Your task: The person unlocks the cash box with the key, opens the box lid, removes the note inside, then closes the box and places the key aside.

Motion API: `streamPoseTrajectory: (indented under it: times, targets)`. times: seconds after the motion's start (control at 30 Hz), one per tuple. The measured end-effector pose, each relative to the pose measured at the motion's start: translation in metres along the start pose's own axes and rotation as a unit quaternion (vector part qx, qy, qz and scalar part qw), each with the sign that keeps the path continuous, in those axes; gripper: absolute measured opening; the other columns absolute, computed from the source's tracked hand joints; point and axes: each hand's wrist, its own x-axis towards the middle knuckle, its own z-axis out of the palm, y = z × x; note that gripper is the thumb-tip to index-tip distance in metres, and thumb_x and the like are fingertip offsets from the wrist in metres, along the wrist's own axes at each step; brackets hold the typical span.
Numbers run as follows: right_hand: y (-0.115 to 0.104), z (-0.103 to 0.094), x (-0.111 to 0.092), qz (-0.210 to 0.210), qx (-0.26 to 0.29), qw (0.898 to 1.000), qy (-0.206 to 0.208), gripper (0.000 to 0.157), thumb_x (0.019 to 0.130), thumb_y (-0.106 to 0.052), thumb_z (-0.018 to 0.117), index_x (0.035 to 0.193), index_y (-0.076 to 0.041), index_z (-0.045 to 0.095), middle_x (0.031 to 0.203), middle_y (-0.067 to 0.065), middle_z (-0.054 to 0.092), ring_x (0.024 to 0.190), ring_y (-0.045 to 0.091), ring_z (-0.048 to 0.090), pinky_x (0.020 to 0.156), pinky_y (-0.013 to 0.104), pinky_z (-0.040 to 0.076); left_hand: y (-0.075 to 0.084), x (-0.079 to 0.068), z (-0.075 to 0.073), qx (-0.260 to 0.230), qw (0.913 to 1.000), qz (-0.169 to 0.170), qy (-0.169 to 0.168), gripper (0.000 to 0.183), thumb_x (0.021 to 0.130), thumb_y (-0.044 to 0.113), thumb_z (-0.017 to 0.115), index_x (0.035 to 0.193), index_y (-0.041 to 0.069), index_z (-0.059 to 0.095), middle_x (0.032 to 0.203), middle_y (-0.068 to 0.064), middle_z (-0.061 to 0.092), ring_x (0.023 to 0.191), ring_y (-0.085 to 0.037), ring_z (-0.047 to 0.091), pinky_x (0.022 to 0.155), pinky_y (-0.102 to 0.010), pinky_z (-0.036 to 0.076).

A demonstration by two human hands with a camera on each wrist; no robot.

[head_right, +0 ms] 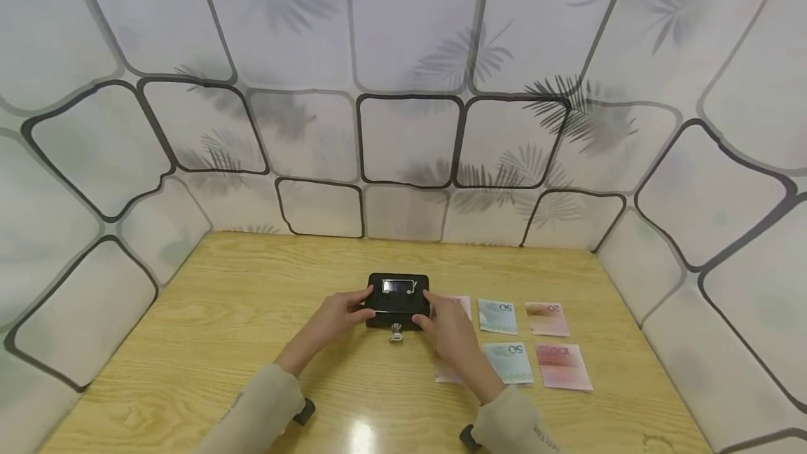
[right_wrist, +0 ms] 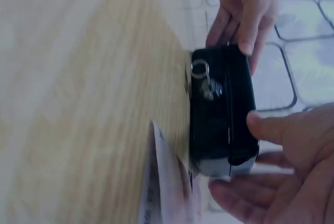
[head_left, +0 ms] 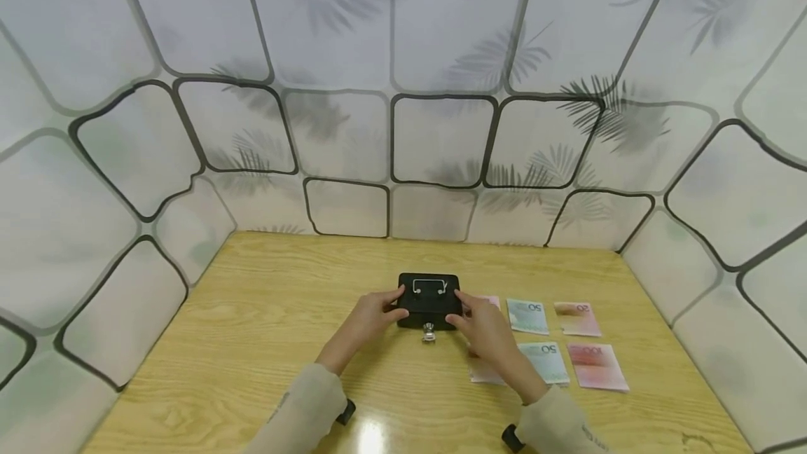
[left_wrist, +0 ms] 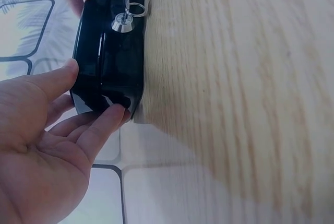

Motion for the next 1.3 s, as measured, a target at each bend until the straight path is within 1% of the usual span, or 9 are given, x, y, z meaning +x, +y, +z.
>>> streamPoseTrajectory:
  times: [0.1,0.17,0.3,0.4,0.5,0.63,0.87,1.07,1.3]
  targets:
    - [-0.006,0.000,-0.008,0.007,-0.009,0.999,0.032,0.058,0.094,-0.026,0.079,0.140,0.005,0.059,0.109,0.019,0.067,0.087,0.030,0.069,0.075,0.045,0.058,-0.001,0.000,0.000,-0.002,1.0000,0.003,-0.004,0.059,0.099,0.026,0.073,0.151,0.009,0.053,0.149,-0.021,0.053,0.134,-0.037,0.054,0.100,-0.046,0.053]
    - [-0.010,0.001,-0.013,0.011,-0.010,0.998,0.063,0.051,0.094,-0.024,0.080,0.131,0.005,0.062,0.114,0.019,0.066,0.091,0.028,0.069,0.080,0.047,0.058,-0.001,0.000,0.000,-0.004,1.0000,0.003,-0.005,0.059,0.098,0.026,0.073,0.151,0.009,0.053,0.149,-0.021,0.052,0.134,-0.037,0.054,0.095,-0.043,0.054]
    - [-0.017,0.004,-0.019,0.016,0.020,0.996,0.085,0.029,0.093,-0.018,0.079,0.109,0.003,0.068,0.091,0.007,0.066,0.074,0.017,0.062,0.068,0.037,0.055,-0.001,0.000,-0.002,-0.008,0.9999,-0.008,-0.002,0.059,0.098,0.027,0.073,0.152,0.012,0.053,0.150,-0.020,0.051,0.135,-0.036,0.053,0.089,-0.040,0.052]
    - [-0.021,0.008,-0.024,0.018,0.029,0.997,0.074,0.018,0.092,-0.014,0.079,0.096,0.000,0.070,0.074,-0.003,0.060,0.064,0.009,0.054,0.058,0.029,0.049,-0.001,0.001,-0.001,-0.009,0.9999,-0.013,0.001,0.059,0.099,0.028,0.073,0.152,0.013,0.053,0.150,-0.020,0.052,0.135,-0.036,0.053,0.095,-0.042,0.053]
    - [-0.023,0.015,-0.028,0.020,0.021,0.997,0.068,0.014,0.092,-0.013,0.079,0.089,-0.001,0.071,0.069,-0.006,0.058,0.061,0.007,0.050,0.054,0.026,0.045,-0.001,0.002,-0.001,-0.016,0.9998,-0.014,0.003,0.058,0.098,0.028,0.073,0.151,0.013,0.054,0.150,-0.020,0.052,0.134,-0.036,0.053,0.099,-0.045,0.053]
    - [-0.027,0.024,-0.030,0.027,0.023,0.998,0.059,0.014,0.091,-0.013,0.079,0.087,-0.001,0.073,0.068,-0.003,0.060,0.061,0.009,0.054,0.055,0.028,0.047,-0.002,0.001,0.000,-0.017,0.9998,-0.010,0.010,0.057,0.097,0.027,0.074,0.150,0.011,0.056,0.149,-0.020,0.053,0.134,-0.037,0.054,0.102,-0.047,0.052]
    - [-0.030,0.034,-0.030,0.049,0.029,0.998,0.011,0.022,0.093,-0.020,0.076,0.088,0.001,0.073,0.077,0.005,0.071,0.068,0.014,0.064,0.059,0.033,0.055,-0.002,0.001,0.002,-0.007,0.9999,-0.003,0.014,0.057,0.097,0.026,0.075,0.148,0.010,0.057,0.148,-0.021,0.054,0.132,-0.037,0.055,0.103,-0.048,0.050]
    - [-0.030,0.040,-0.027,0.049,0.031,0.998,0.003,0.022,0.093,-0.020,0.075,0.077,-0.005,0.074,0.068,-0.001,0.067,0.059,0.011,0.056,0.053,0.030,0.049,-0.002,0.000,0.001,-0.010,0.9998,0.006,0.016,0.055,0.097,0.025,0.075,0.147,0.009,0.058,0.146,-0.020,0.056,0.130,-0.035,0.058,0.101,-0.047,0.052]
    - [-0.030,0.044,-0.023,0.040,0.039,0.998,0.002,0.035,0.092,-0.017,0.075,0.059,-0.013,0.066,0.053,-0.009,0.052,0.050,0.008,0.044,0.046,0.026,0.038,-0.005,0.001,0.000,-0.016,0.9998,0.005,0.015,0.056,0.097,0.026,0.075,0.147,0.009,0.058,0.146,-0.020,0.056,0.128,-0.035,0.059,0.096,-0.044,0.055]
